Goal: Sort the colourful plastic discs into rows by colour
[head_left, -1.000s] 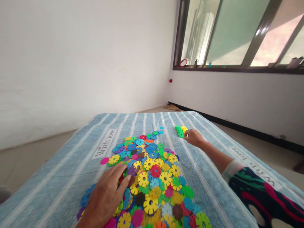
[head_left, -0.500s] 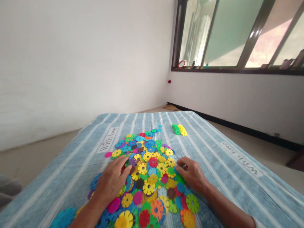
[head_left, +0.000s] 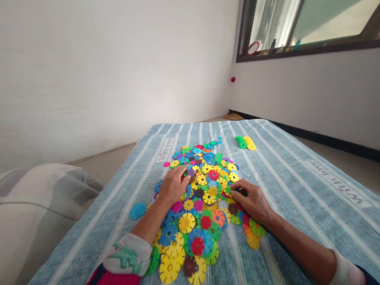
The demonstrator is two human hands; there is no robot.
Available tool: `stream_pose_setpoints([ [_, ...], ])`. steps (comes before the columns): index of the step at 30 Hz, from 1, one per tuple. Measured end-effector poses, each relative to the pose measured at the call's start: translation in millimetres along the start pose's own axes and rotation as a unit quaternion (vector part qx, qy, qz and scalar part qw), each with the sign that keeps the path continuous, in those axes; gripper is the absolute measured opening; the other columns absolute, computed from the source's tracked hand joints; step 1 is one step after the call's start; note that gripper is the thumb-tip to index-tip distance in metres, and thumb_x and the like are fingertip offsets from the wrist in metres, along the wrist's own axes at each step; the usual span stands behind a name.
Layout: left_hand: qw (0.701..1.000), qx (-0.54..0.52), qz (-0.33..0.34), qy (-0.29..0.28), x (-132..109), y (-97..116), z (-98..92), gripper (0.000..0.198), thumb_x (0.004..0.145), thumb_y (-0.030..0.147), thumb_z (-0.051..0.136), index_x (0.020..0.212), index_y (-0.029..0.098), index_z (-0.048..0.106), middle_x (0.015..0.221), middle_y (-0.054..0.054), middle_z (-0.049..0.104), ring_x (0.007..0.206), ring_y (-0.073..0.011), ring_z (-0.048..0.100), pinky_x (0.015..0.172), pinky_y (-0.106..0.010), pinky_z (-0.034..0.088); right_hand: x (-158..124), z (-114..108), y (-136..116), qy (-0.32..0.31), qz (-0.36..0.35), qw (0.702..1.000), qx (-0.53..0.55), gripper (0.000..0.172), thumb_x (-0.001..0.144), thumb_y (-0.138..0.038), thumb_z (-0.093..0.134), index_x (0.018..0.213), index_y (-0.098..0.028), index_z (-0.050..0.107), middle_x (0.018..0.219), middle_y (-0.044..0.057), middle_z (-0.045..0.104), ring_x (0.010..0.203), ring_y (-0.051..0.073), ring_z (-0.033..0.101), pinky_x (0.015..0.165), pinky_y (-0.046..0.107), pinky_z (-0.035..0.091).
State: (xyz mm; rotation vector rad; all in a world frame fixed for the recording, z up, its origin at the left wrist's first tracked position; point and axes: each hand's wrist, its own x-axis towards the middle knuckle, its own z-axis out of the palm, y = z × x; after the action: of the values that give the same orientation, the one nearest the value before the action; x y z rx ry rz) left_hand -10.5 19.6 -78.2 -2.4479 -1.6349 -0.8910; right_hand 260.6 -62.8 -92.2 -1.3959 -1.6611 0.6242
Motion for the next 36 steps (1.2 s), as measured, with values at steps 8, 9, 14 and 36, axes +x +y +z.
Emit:
stream_pose_setpoints([
  [8,1.0,-0.003,-0.002,-0.008,0,2,0.7,0.03,0.085,0.031,0.052,0.108,0.016,0.063,0.114,-0.01,0.067,0.11,-0.0249,0.06,0.099,-0.041,0.046,-8,-1,-7,0.024,-0.23,0.968,-0.093,0.012,0.088,-0.024,0.053,0.088,-0.021,0.064,0.095,0.008,0.067,0.095,0.021,0.061,0.084,0.036,0.05],
  [9,1.0,-0.003,-0.003,-0.008,0,2,0.9,0.03,0.085,0.031,0.052,0.109,0.016,0.063,0.114,-0.01,0.067,0.11,-0.0247,0.059,0.099,-0.041,0.046,-10,0,-10,0.013,-0.258,0.96,-0.106,0.012,0.088,-0.023,0.053,0.09,-0.021,0.065,0.098,0.009,0.067,0.097,0.021,0.061,0.085,0.037,0.05],
  [14,1.0,-0.004,-0.003,-0.002,-1,1,2.3,0.03,0.085,0.031,0.052,0.11,0.018,0.063,0.113,-0.009,0.067,0.11,-0.0239,0.06,0.099,-0.041,0.046,-18,5,-24,-0.057,-0.34,0.926,-0.153,0.016,0.088,-0.026,0.055,0.1,-0.022,0.065,0.108,0.009,0.067,0.109,0.024,0.057,0.094,0.044,0.047],
  [36,0.997,0.028,0.046,0.048,1,22,-15.8,0.026,0.086,0.027,0.051,0.106,0.017,0.063,0.118,-0.012,0.063,0.117,-0.0286,0.053,0.104,-0.048,0.04,-11,5,-18,-0.075,-0.263,0.934,-0.23,0.018,0.09,-0.036,0.056,0.098,-0.021,0.063,0.106,0.01,0.064,0.108,0.026,0.055,0.092,0.044,0.044],
])
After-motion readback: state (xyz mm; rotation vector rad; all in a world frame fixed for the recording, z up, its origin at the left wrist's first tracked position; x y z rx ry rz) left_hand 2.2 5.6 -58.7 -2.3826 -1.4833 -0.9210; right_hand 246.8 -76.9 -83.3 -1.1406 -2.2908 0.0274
